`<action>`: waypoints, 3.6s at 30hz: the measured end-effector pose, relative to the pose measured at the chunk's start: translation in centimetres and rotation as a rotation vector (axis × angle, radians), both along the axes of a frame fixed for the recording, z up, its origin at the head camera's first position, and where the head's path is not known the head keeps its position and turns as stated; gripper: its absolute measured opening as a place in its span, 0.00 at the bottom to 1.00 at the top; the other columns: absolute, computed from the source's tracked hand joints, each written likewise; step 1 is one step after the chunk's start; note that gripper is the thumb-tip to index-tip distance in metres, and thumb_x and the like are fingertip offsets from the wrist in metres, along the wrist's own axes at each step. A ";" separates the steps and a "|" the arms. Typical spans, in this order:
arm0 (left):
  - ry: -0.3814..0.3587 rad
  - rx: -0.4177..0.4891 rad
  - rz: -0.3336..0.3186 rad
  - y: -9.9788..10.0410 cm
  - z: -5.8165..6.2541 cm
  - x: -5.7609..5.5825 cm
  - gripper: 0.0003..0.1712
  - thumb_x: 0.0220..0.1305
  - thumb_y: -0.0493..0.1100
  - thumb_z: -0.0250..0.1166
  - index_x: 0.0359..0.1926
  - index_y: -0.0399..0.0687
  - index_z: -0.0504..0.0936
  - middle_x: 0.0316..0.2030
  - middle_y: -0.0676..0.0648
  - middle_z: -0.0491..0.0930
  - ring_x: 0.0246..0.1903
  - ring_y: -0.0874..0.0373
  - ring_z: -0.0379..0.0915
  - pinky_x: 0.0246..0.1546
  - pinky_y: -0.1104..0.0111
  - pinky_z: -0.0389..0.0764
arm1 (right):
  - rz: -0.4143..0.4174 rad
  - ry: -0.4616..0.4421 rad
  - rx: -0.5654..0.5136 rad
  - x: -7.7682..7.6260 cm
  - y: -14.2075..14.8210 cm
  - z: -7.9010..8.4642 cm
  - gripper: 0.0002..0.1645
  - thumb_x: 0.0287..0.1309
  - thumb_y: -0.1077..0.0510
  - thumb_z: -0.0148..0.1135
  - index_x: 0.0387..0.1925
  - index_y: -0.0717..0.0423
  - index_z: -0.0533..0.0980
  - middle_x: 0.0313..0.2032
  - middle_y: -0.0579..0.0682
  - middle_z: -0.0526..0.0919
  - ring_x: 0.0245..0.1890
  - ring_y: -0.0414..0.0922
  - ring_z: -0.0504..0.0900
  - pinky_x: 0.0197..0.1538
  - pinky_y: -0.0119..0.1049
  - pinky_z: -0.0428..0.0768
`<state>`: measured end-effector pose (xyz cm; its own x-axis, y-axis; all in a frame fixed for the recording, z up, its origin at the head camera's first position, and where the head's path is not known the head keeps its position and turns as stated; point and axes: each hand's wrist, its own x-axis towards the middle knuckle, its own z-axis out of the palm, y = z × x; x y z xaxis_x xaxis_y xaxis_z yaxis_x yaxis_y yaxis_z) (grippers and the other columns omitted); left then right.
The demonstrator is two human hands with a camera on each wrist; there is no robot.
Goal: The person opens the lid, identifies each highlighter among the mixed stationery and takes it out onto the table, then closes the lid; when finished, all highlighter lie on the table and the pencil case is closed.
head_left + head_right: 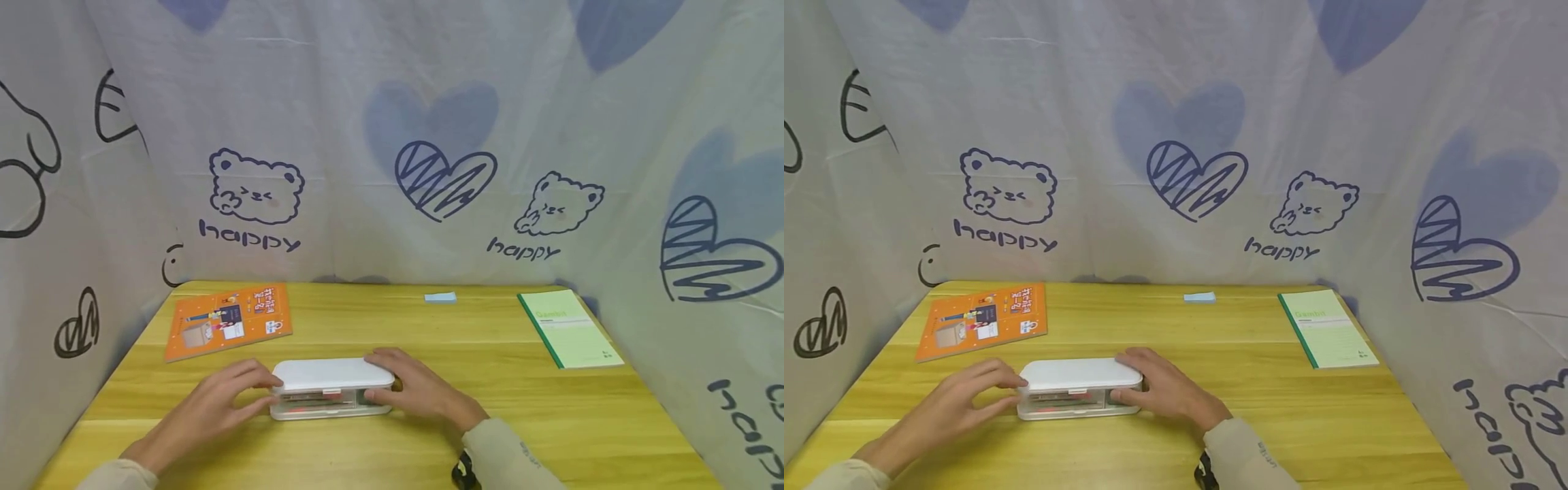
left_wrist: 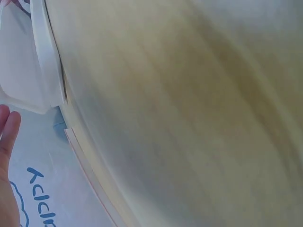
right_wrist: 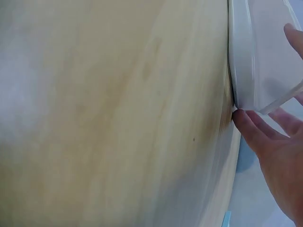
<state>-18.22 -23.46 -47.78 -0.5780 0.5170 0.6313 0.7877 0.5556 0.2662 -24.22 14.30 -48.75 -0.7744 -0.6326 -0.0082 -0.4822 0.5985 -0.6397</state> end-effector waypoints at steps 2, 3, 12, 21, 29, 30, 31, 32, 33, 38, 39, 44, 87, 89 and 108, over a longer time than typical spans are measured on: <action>0.042 0.007 -0.022 -0.2 0.0 -0.2 0.18 0.55 0.37 0.84 0.45 0.58 0.91 0.43 0.62 0.84 0.41 0.67 0.81 0.50 0.85 0.80 | -0.016 0.012 -0.031 0.0 0.0 -0.1 0.46 0.74 0.30 0.63 0.83 0.42 0.66 0.82 0.50 0.66 0.79 0.52 0.69 0.79 0.62 0.71; 0.057 0.008 -0.030 -0.3 -0.1 -0.2 0.14 0.57 0.39 0.83 0.44 0.58 0.92 0.42 0.62 0.83 0.41 0.68 0.80 0.49 0.85 0.80 | -0.028 0.017 -0.048 0.0 -0.1 -0.1 0.46 0.74 0.30 0.64 0.83 0.43 0.66 0.81 0.50 0.67 0.76 0.51 0.71 0.77 0.61 0.74; 0.015 -0.044 0.046 -0.3 0.2 0.2 0.25 0.54 0.34 0.82 0.55 0.49 0.93 0.38 0.63 0.87 0.37 0.71 0.78 0.40 0.84 0.81 | -0.118 0.339 -0.218 1.1 0.0 0.4 0.45 0.61 0.46 0.83 0.75 0.50 0.72 0.60 0.53 0.78 0.59 0.49 0.81 0.61 0.48 0.88; -0.041 -0.052 0.127 0.5 0.6 -0.3 0.29 0.59 0.36 0.81 0.63 0.50 0.89 0.48 0.55 0.92 0.42 0.64 0.87 0.43 0.64 0.92 | 0.087 0.751 -0.343 1.4 0.1 0.8 0.16 0.63 0.60 0.79 0.51 0.54 0.84 0.45 0.47 0.86 0.43 0.43 0.83 0.46 0.31 0.88; -0.210 -0.063 0.128 1.3 0.2 -1.0 0.38 0.66 0.37 0.78 0.76 0.51 0.79 0.66 0.45 0.84 0.52 0.55 0.89 0.48 0.60 0.93 | 0.088 0.628 -0.113 2.3 -0.2 0.5 0.38 0.63 0.58 0.81 0.72 0.55 0.76 0.66 0.51 0.81 0.64 0.48 0.83 0.66 0.41 0.86; -0.206 -0.076 0.134 1.3 0.1 -1.2 0.40 0.65 0.38 0.79 0.77 0.50 0.77 0.68 0.44 0.82 0.55 0.51 0.88 0.51 0.56 0.93 | 0.067 0.606 -0.081 2.4 -0.2 0.5 0.42 0.63 0.57 0.81 0.75 0.55 0.74 0.70 0.51 0.78 0.68 0.49 0.80 0.70 0.43 0.84; -0.204 -0.091 0.141 1.3 0.1 -1.3 0.41 0.65 0.39 0.80 0.77 0.49 0.76 0.71 0.44 0.80 0.59 0.47 0.86 0.53 0.52 0.92 | 0.051 0.577 -0.057 2.4 -0.3 0.5 0.46 0.63 0.57 0.81 0.78 0.54 0.71 0.73 0.51 0.75 0.71 0.50 0.77 0.73 0.45 0.82; -0.206 -0.105 0.148 1.3 0.1 -1.4 0.43 0.64 0.41 0.80 0.78 0.49 0.75 0.73 0.43 0.77 0.62 0.44 0.84 0.56 0.49 0.90 | 0.038 0.545 -0.038 2.3 -0.3 0.5 0.49 0.63 0.56 0.81 0.81 0.55 0.67 0.76 0.52 0.72 0.74 0.50 0.75 0.74 0.47 0.81; -0.211 -0.119 0.154 1.3 0.1 -1.5 0.44 0.64 0.42 0.81 0.79 0.48 0.74 0.75 0.42 0.74 0.65 0.42 0.81 0.58 0.46 0.89 | 0.025 0.507 -0.020 2.2 -0.3 0.5 0.52 0.64 0.55 0.81 0.83 0.54 0.64 0.78 0.52 0.68 0.76 0.51 0.72 0.76 0.48 0.79; -0.299 -0.168 0.184 1.1 0.1 -1.9 0.46 0.65 0.50 0.80 0.80 0.46 0.73 0.82 0.42 0.65 0.68 0.44 0.78 0.62 0.43 0.86 | -0.027 0.306 0.034 1.6 -0.4 0.6 0.61 0.66 0.45 0.78 0.88 0.49 0.53 0.87 0.48 0.54 0.85 0.52 0.59 0.82 0.54 0.70; -0.323 -0.176 0.190 1.1 0.1 -2.0 0.46 0.66 0.52 0.80 0.79 0.45 0.73 0.82 0.42 0.64 0.67 0.44 0.78 0.62 0.43 0.86 | -0.035 0.264 0.046 1.5 -0.4 0.6 0.61 0.66 0.42 0.77 0.89 0.47 0.52 0.88 0.47 0.52 0.86 0.52 0.57 0.83 0.55 0.68; -0.486 -0.186 0.200 0.8 -0.2 -2.3 0.51 0.65 0.63 0.77 0.80 0.43 0.71 0.85 0.42 0.60 0.75 0.36 0.71 0.70 0.35 0.77 | -0.055 0.106 0.084 0.9 -0.3 0.2 0.62 0.67 0.32 0.73 0.89 0.47 0.53 0.89 0.45 0.48 0.86 0.53 0.55 0.83 0.60 0.66; -0.811 -0.175 0.007 0.6 0.5 -2.7 0.57 0.63 0.65 0.77 0.81 0.38 0.67 0.88 0.42 0.49 0.84 0.29 0.45 0.79 0.29 0.57 | -0.004 0.316 0.118 1.5 -7.3 0.4 0.10 0.77 0.53 0.67 0.50 0.54 0.87 0.36 0.41 0.85 0.38 0.35 0.73 0.47 0.29 0.75; -0.810 -0.175 0.005 0.7 0.5 -2.8 0.57 0.63 0.65 0.78 0.81 0.38 0.68 0.88 0.42 0.49 0.84 0.28 0.45 0.79 0.28 0.57 | -0.028 0.335 0.103 1.5 -7.4 0.3 0.10 0.76 0.54 0.69 0.49 0.54 0.88 0.35 0.41 0.84 0.37 0.36 0.72 0.45 0.27 0.73; -0.843 -0.155 0.017 0.6 0.3 -2.9 0.58 0.62 0.64 0.79 0.82 0.40 0.67 0.88 0.43 0.48 0.85 0.29 0.45 0.80 0.28 0.56 | -0.211 0.328 0.019 -1.2 1.0 2.2 0.05 0.74 0.57 0.70 0.47 0.51 0.87 0.40 0.42 0.83 0.44 0.40 0.79 0.52 0.39 0.84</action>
<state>-21.09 -22.83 -47.49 -0.8309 0.5492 -0.0894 0.3523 0.6436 0.6795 -25.46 15.29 -46.51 -0.8506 -0.4617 0.2516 -0.5248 0.7165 -0.4596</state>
